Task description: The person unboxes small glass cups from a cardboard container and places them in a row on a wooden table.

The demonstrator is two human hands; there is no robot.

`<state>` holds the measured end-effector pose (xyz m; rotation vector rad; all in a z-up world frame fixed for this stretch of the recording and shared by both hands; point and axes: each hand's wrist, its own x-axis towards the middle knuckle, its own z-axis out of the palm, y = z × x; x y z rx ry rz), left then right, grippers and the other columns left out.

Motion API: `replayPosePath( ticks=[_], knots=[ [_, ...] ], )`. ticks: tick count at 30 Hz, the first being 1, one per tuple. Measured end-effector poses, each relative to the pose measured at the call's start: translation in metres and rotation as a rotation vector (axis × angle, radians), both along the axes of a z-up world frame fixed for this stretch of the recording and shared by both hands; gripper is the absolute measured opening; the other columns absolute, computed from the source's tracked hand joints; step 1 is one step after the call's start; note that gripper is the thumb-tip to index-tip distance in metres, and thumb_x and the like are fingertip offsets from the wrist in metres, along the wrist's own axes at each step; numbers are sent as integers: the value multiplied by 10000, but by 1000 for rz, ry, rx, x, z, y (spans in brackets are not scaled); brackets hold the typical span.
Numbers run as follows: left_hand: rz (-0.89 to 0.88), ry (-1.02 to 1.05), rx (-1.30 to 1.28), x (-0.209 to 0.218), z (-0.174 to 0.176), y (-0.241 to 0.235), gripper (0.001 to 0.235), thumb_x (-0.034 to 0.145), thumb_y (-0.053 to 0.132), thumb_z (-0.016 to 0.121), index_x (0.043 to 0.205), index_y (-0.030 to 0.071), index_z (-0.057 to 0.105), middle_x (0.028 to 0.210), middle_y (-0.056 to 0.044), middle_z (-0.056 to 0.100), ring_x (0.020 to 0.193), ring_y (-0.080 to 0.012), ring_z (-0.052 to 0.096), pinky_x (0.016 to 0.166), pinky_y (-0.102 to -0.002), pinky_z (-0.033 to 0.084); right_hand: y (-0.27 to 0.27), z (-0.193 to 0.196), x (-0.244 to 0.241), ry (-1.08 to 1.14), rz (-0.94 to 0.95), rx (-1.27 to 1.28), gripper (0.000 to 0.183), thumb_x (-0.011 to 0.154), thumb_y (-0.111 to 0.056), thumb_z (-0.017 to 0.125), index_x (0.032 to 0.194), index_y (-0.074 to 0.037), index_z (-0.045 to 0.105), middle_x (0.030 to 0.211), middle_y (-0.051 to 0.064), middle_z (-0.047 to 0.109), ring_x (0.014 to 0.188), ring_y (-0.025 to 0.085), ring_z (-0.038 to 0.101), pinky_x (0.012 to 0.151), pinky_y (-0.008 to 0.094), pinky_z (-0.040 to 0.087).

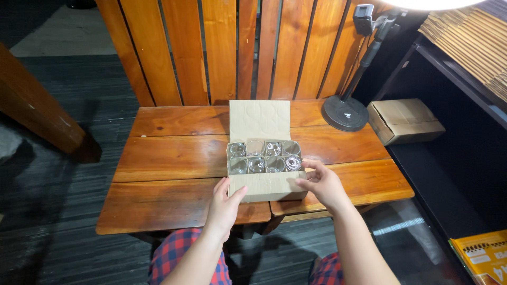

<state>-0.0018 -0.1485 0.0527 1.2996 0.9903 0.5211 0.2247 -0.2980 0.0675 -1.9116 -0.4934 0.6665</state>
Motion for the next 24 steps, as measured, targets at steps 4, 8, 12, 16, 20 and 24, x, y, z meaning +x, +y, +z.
replayPosePath(
  ticks=[4,8,12,16,20,24],
  knots=[
    [24,-38,-74,0,10,5,616,866,265,681,1445,71,603,1650,-20,433,1533,-137,394,1253,-334,287,1,-19,1,148,-63,190,335,892,-36,751,1225,-74,740,989,102,773,864,153,683,835,261,525],
    [49,-221,-195,3,-6,15,554,918,151,667,1433,-28,571,1452,-117,589,1374,-165,494,1186,-343,346,7,-42,4,206,-116,318,380,904,30,700,1273,-50,744,1040,74,766,846,102,651,780,221,520],
    [94,-302,-235,11,-59,34,639,944,161,736,1490,-72,499,1484,-153,505,1373,-147,432,1198,-381,343,8,-43,-3,179,-191,364,445,889,61,711,1317,-62,730,1036,35,767,812,47,635,779,197,547],
    [94,-320,-231,11,-49,29,538,938,133,730,1421,-48,576,1309,-69,567,1214,-132,494,1083,-302,418,7,-50,-2,155,-193,395,445,887,63,702,1313,-66,718,995,5,763,694,2,586,692,127,517],
    [120,-372,-215,10,-57,29,287,960,153,722,1212,72,609,1076,29,506,1027,-97,475,953,-259,372,2,-38,-13,146,-217,470,411,888,14,721,1288,-77,734,903,-7,726,686,9,558,642,119,481],
    [103,-413,-219,-3,-42,19,208,1014,229,683,1140,72,630,1107,-37,578,1077,-148,505,1044,-323,356,-9,-35,-17,121,-214,506,304,985,-97,691,1286,-85,736,916,-12,706,797,38,604,659,147,491]
  ],
)
